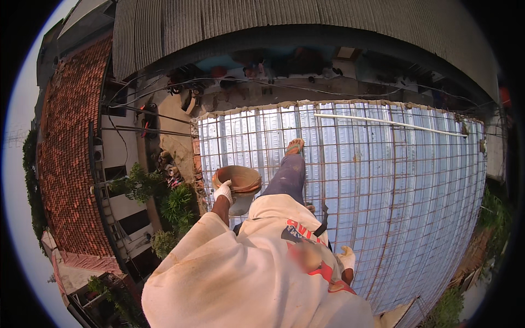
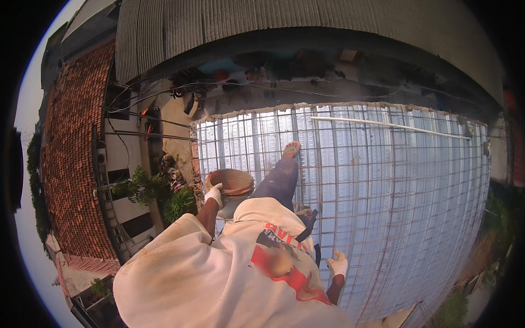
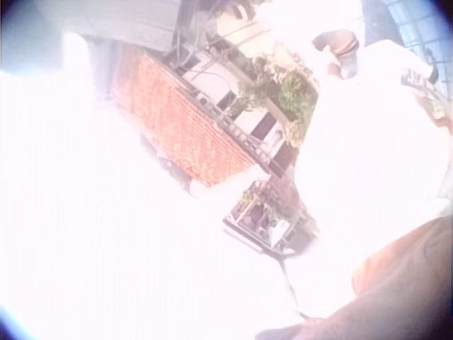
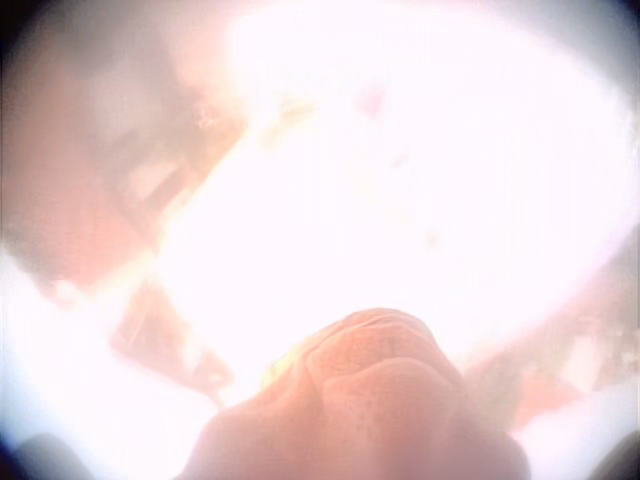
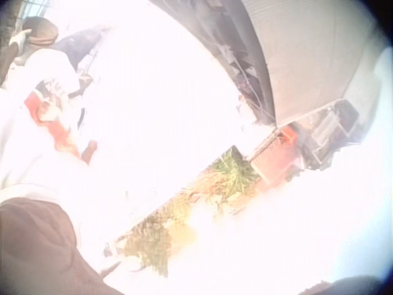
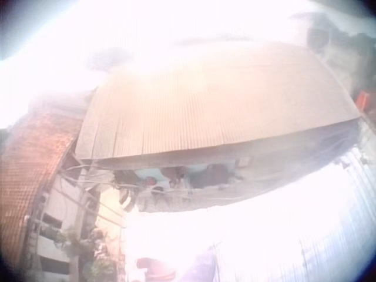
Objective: The person applies mortar with a trowel and places bricks along the edge of a roof structure. They then walk across the metal grid roof while carrying buckets.
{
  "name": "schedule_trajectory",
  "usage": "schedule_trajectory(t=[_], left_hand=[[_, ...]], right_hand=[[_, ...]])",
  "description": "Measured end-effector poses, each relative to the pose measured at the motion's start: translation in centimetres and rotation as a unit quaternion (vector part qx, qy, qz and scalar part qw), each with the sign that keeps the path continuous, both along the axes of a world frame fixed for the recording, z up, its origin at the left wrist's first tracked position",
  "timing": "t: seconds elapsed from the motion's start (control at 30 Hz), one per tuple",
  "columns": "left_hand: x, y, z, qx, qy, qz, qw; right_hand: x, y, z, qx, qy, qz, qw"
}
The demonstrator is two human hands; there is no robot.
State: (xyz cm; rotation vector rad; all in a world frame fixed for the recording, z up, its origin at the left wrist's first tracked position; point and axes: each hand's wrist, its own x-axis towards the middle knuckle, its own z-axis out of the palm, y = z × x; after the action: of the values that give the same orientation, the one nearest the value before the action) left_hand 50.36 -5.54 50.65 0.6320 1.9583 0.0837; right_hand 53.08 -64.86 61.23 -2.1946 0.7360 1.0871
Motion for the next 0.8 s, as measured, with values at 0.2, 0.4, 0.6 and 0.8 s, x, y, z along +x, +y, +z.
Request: schedule_trajectory(t=[0.2,0.4,0.6,0.8], left_hand=[[8.2,4.2,-1.6,-0.042,-0.165,-0.109,0.979],[19.8,6.6,1.9,-0.041,-0.177,-0.221,0.958],[25.7,7.3,2.2,-0.026,-0.171,-0.243,0.954],[26.5,6.4,1.1,0.003,-0.161,-0.223,0.962]], right_hand=[[4.7,3.9,1.0,0.058,0.019,-0.199,0.978],[7.8,8.5,4.6,0.083,0.026,-0.358,0.930],[8.2,11.6,8.0,0.032,0.072,-0.323,0.943],[7.1,11.7,8.2,0.015,0.090,-0.302,0.949]])
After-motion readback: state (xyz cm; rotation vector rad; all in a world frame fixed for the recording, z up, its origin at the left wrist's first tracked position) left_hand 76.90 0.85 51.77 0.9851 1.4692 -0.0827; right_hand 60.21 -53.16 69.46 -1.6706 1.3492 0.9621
